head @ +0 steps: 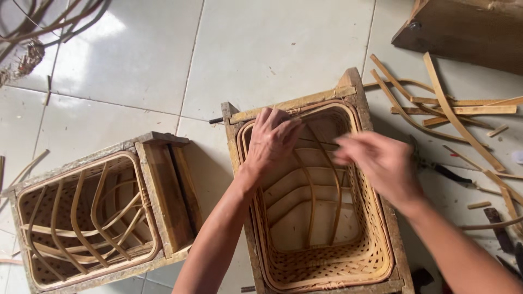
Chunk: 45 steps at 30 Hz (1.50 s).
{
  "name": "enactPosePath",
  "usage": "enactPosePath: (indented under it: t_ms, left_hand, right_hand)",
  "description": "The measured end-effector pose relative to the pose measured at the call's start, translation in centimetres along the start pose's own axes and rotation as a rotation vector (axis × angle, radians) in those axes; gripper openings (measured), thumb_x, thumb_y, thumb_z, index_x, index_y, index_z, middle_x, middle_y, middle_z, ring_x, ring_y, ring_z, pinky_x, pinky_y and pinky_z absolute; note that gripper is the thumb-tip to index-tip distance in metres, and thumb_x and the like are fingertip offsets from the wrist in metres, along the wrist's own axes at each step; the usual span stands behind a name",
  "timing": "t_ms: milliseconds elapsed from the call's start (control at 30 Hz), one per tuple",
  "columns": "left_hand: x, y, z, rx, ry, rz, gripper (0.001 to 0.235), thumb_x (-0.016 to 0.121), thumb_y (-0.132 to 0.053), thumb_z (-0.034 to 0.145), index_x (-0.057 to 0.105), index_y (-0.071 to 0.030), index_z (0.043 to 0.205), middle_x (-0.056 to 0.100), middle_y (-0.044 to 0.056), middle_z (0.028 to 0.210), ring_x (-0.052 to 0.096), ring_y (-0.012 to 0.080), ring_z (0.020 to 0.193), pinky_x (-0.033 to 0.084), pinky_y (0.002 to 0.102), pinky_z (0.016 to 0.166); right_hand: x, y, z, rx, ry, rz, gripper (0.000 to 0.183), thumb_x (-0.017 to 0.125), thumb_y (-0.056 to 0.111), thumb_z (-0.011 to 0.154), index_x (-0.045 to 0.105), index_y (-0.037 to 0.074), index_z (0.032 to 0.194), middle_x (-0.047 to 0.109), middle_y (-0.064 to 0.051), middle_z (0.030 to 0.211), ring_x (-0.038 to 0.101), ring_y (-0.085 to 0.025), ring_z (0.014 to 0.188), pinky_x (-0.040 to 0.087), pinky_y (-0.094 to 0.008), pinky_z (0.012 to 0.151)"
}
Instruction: The person inserts thin wooden strips into a rectangular basket frame, bends and secures them with a hammer, and applies glue along the rim. The basket is held in a wooden jig while the person works on the top edge.
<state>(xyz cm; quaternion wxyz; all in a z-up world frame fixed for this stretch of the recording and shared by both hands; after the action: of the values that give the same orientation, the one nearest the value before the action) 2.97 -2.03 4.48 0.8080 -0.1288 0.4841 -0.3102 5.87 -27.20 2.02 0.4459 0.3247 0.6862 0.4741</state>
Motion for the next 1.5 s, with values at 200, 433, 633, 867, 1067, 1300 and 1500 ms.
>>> enactPosePath:
  t_ms: [200,433,633,867,1067,1300,1500]
  left_hand:
    - [-0.1,0.0,0.6,-0.025,0.042,-0.013,0.02,0.079,-0.017,0.088,0.068,-0.007,0.102,0.061,0.009,0.096,0.056,0.0305,0.095,0.047,0.043,0.086]
    - [-0.4,0.4,0.1,-0.016,0.062,-0.04,0.018,0.076,-0.016,0.087,0.064,-0.009,0.099,0.06,0.01,0.1,0.055,0.0298,0.098,0.046,0.042,0.091]
    - [-0.3,0.8,0.0,-0.083,0.093,-0.081,0.02,0.078,-0.016,0.09,0.065,-0.009,0.104,0.06,0.007,0.096,0.056,0.0288,0.094,0.047,0.042,0.087]
    - [-0.5,0.5,0.6,-0.073,0.08,-0.075,0.026,0.08,-0.016,0.089,0.07,-0.01,0.111,0.062,0.006,0.097,0.056,0.0271,0.094,0.049,0.041,0.087]
    - [-0.8,0.3,0.4,-0.077,0.114,-0.08,0.023,0.08,-0.015,0.089,0.075,-0.014,0.111,0.062,0.003,0.098,0.055,0.0254,0.095,0.049,0.039,0.087]
    - [-0.6,0.5,0.4,-0.099,0.146,-0.087,0.02,0.081,-0.016,0.088,0.077,-0.017,0.109,0.062,0.001,0.095,0.053,0.0242,0.094,0.049,0.038,0.084]
    - [-0.4,0.7,0.3,-0.107,0.139,-0.078,0.017,0.082,-0.017,0.089,0.078,-0.017,0.105,0.064,0.0,0.095,0.054,0.0231,0.093,0.049,0.037,0.083]
  right_hand:
    - [10.1,-3.0,7.4,0.466,-0.15,0.409,0.049,0.081,0.048,0.093,0.058,0.005,0.087,0.057,-0.002,0.079,0.055,-0.009,0.069,0.049,-0.028,0.06]
    - [11.1,-4.5,7.1,0.383,-0.252,0.487,0.037,0.083,0.04,0.088,0.065,0.008,0.093,0.065,0.0,0.083,0.055,-0.008,0.069,0.048,-0.025,0.06]
    - [11.2,-3.5,6.7,0.366,-0.158,0.824,0.018,0.077,0.022,0.091,0.065,0.009,0.095,0.072,-0.003,0.092,0.07,-0.012,0.081,0.062,-0.03,0.072]
    - [9.9,-2.9,7.2,0.416,-0.093,0.826,0.013,0.074,0.011,0.092,0.063,0.005,0.096,0.075,-0.013,0.097,0.074,-0.021,0.084,0.065,-0.038,0.076]
    - [9.4,-2.1,7.3,0.461,0.002,0.844,0.019,0.072,0.01,0.09,0.056,0.003,0.098,0.071,-0.014,0.098,0.074,-0.023,0.089,0.067,-0.041,0.08]
    - [8.9,-2.1,7.4,0.548,0.028,0.729,0.027,0.064,0.018,0.097,0.044,0.001,0.1,0.07,-0.018,0.102,0.075,-0.024,0.09,0.068,-0.041,0.079]
    - [9.0,-1.5,7.5,0.499,0.087,0.701,0.023,0.063,0.018,0.098,0.054,-0.004,0.1,0.07,-0.018,0.1,0.074,-0.022,0.088,0.068,-0.041,0.077]
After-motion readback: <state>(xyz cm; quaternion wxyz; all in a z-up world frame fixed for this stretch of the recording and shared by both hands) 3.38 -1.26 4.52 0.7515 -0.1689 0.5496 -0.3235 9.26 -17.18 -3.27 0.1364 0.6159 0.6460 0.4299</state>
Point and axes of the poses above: each hand's wrist, its own z-axis towards the middle knuckle, its own x-axis out of the palm, y = z × x, the point moved 4 cm from there along z, towards the middle knuckle
